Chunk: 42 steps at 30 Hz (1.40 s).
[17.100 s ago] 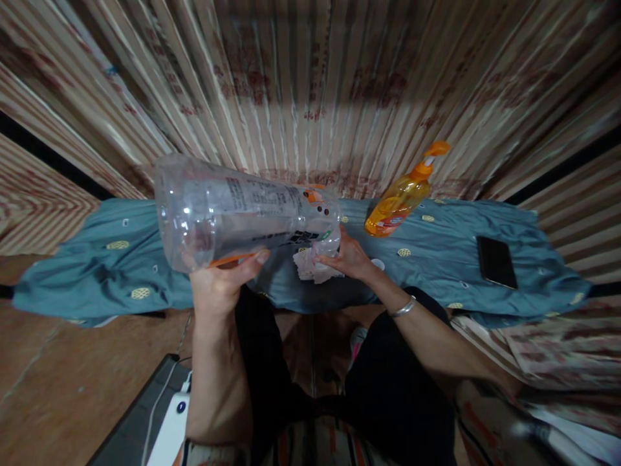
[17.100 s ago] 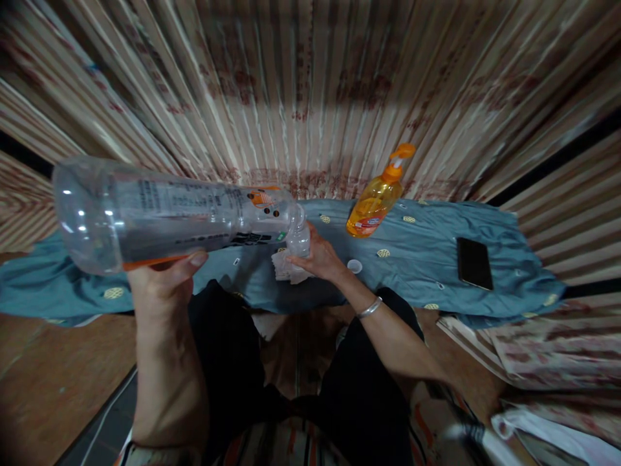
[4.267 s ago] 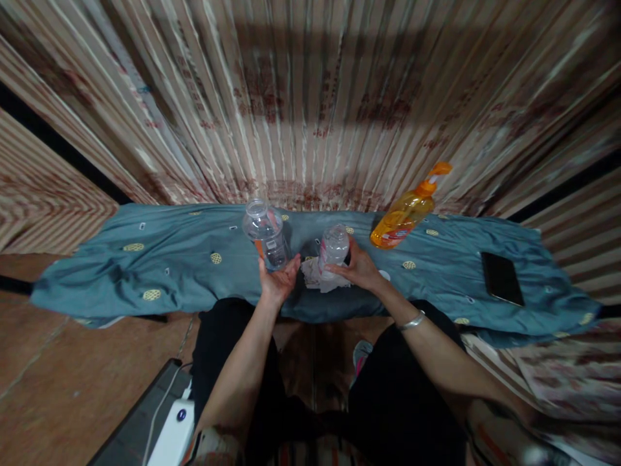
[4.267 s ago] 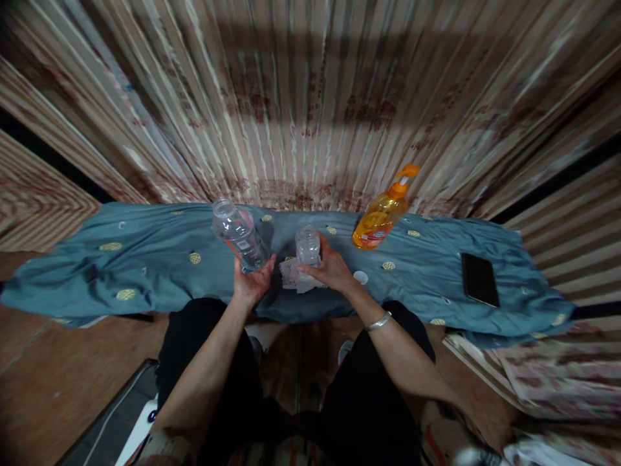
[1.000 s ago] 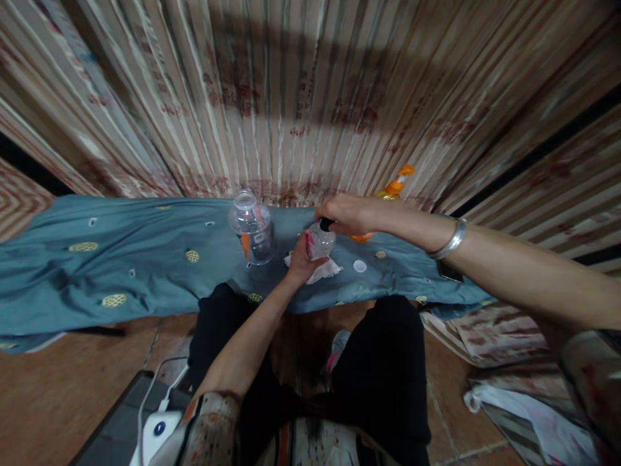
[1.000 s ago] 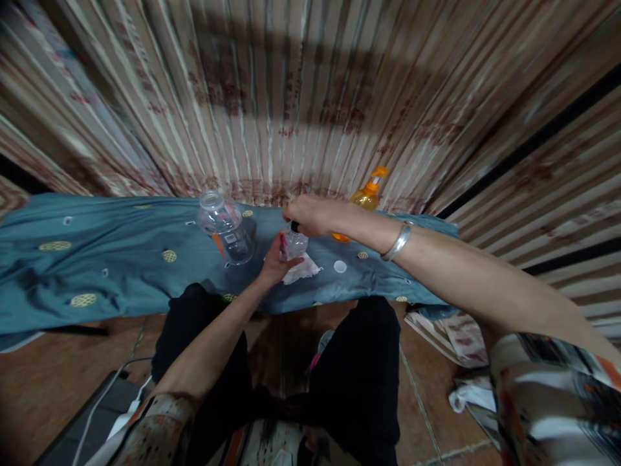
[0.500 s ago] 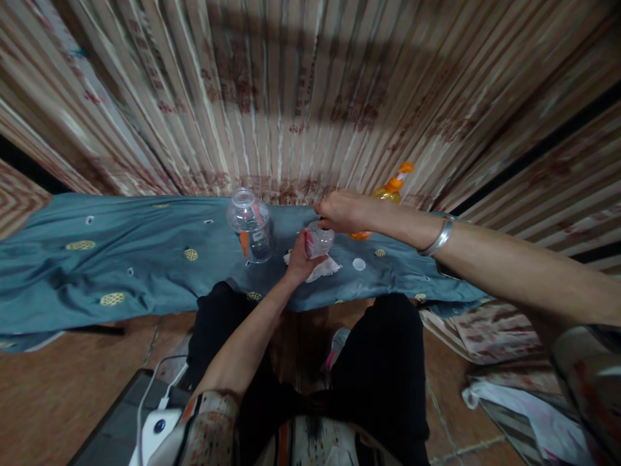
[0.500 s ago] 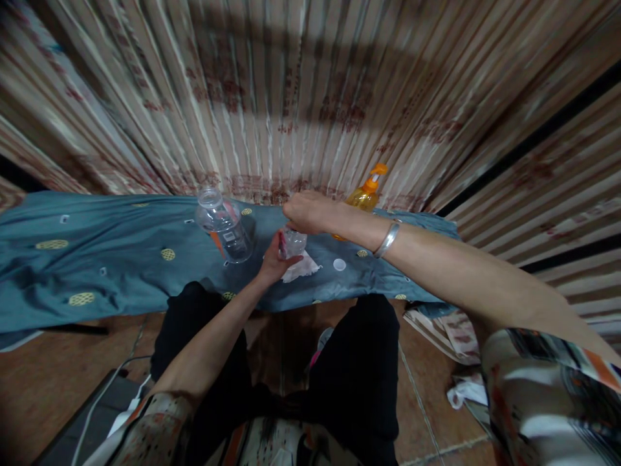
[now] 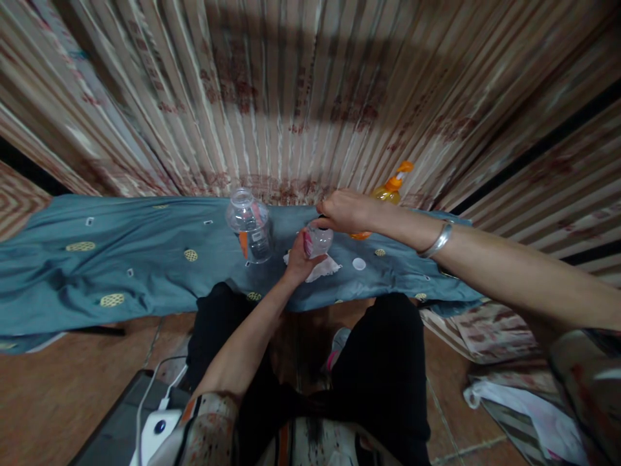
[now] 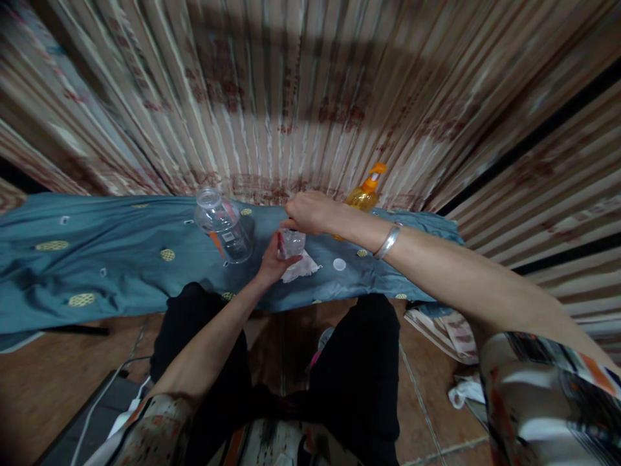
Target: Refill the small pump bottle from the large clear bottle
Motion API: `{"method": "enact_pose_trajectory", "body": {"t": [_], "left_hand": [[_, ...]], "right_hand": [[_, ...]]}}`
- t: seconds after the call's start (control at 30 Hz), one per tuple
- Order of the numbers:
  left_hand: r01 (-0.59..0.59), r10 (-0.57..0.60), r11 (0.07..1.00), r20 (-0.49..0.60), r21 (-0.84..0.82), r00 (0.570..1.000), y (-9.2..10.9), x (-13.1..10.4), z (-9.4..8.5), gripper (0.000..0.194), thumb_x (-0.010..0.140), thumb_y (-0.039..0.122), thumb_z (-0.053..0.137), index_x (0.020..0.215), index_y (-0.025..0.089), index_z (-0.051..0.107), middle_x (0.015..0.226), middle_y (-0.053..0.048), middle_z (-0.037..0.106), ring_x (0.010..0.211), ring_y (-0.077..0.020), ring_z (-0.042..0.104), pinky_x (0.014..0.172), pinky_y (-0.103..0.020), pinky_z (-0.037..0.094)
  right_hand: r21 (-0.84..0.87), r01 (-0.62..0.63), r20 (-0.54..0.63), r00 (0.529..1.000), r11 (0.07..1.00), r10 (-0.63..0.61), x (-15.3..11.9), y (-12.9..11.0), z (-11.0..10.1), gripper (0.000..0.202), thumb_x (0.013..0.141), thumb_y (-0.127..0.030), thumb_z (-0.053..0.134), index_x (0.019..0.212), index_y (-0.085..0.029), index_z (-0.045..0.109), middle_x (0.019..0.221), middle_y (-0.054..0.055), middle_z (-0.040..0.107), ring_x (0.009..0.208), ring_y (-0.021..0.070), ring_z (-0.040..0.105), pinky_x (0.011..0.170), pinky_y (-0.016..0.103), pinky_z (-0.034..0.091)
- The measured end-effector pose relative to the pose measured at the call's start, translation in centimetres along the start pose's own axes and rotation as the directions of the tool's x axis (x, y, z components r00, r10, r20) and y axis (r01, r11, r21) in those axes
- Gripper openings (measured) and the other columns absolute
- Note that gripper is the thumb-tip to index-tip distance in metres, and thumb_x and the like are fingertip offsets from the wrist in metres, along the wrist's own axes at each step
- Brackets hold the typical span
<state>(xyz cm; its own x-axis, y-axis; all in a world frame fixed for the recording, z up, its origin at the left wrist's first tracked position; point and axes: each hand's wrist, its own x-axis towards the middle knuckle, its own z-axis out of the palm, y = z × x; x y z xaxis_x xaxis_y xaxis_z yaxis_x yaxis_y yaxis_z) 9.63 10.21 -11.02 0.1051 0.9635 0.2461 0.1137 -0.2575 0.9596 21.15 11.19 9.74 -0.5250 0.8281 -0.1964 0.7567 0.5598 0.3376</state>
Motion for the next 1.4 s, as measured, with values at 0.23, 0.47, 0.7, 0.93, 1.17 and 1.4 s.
{"method": "enact_pose_trajectory", "body": {"t": [0.23,0.47,0.7,0.93,1.17,1.4], "left_hand": [[0.012,-0.012,1.000,0.000,0.003,1.000,-0.28,-0.04,0.03,0.087,0.058,0.028,0.087,0.134,0.019,0.045,0.136,-0.013,0.058,0.129,-0.0298,0.055,0.114,-0.050,0.038],[-0.002,0.002,1.000,-0.004,-0.017,1.000,-0.16,-0.07,0.07,0.084,0.058,0.028,0.087,0.131,0.019,0.046,0.134,-0.013,0.060,0.127,-0.0290,0.057,0.113,-0.048,0.039],[-0.003,0.003,1.000,-0.012,-0.016,1.000,-0.02,-0.05,0.13,0.085,0.057,0.025,0.087,0.131,0.016,0.046,0.132,-0.014,0.060,0.126,-0.0311,0.057,0.113,-0.053,0.040],[-0.019,0.020,1.000,-0.012,0.009,1.000,-0.12,-0.06,0.08,0.085,0.058,0.029,0.088,0.131,0.016,0.046,0.130,-0.013,0.061,0.122,-0.0289,0.059,0.111,-0.048,0.043],[-0.001,0.001,1.000,-0.023,0.002,1.000,-0.46,0.00,0.18,0.087,0.057,0.028,0.088,0.131,0.019,0.046,0.131,-0.012,0.061,0.123,-0.0278,0.059,0.112,-0.046,0.041],[0.025,-0.024,1.000,-0.021,0.012,0.999,0.30,-0.11,0.06,0.085,0.057,0.024,0.088,0.131,0.017,0.046,0.130,-0.013,0.061,0.123,-0.0298,0.059,0.111,-0.049,0.042]], "right_hand": [[0.018,0.077,0.034,0.996,0.997,-0.078,0.26,0.23,0.23,0.032,0.090,-0.027,0.063,0.118,-0.015,0.071,0.103,0.013,0.076,0.100,0.0273,0.071,0.078,0.032,0.048],[0.064,0.074,-0.038,0.997,0.995,-0.072,0.29,0.44,0.61,0.045,0.088,-0.031,0.068,0.129,-0.012,0.064,0.110,0.016,0.075,0.104,0.0288,0.070,0.078,0.033,0.048],[0.011,0.020,0.008,1.000,1.000,-0.020,0.26,0.13,0.26,0.040,0.097,-0.040,0.054,0.109,-0.008,0.074,0.099,0.020,0.076,0.100,0.0312,0.071,0.076,0.034,0.049],[0.059,0.075,0.021,0.997,0.995,-0.076,-0.09,0.22,-0.02,0.040,0.090,-0.028,0.066,0.126,-0.012,0.066,0.106,0.014,0.076,0.103,0.0267,0.071,0.079,0.030,0.048],[0.036,0.024,-0.032,0.999,0.999,-0.023,0.18,0.13,0.37,0.042,0.094,-0.042,0.060,0.118,-0.010,0.071,0.101,0.018,0.076,0.100,0.0303,0.071,0.079,0.033,0.048],[-0.012,0.044,0.000,0.999,0.999,-0.044,-0.04,0.12,0.72,0.031,0.093,-0.031,0.061,0.111,-0.010,0.074,0.096,0.017,0.076,0.097,0.0295,0.072,0.076,0.033,0.048]]}}
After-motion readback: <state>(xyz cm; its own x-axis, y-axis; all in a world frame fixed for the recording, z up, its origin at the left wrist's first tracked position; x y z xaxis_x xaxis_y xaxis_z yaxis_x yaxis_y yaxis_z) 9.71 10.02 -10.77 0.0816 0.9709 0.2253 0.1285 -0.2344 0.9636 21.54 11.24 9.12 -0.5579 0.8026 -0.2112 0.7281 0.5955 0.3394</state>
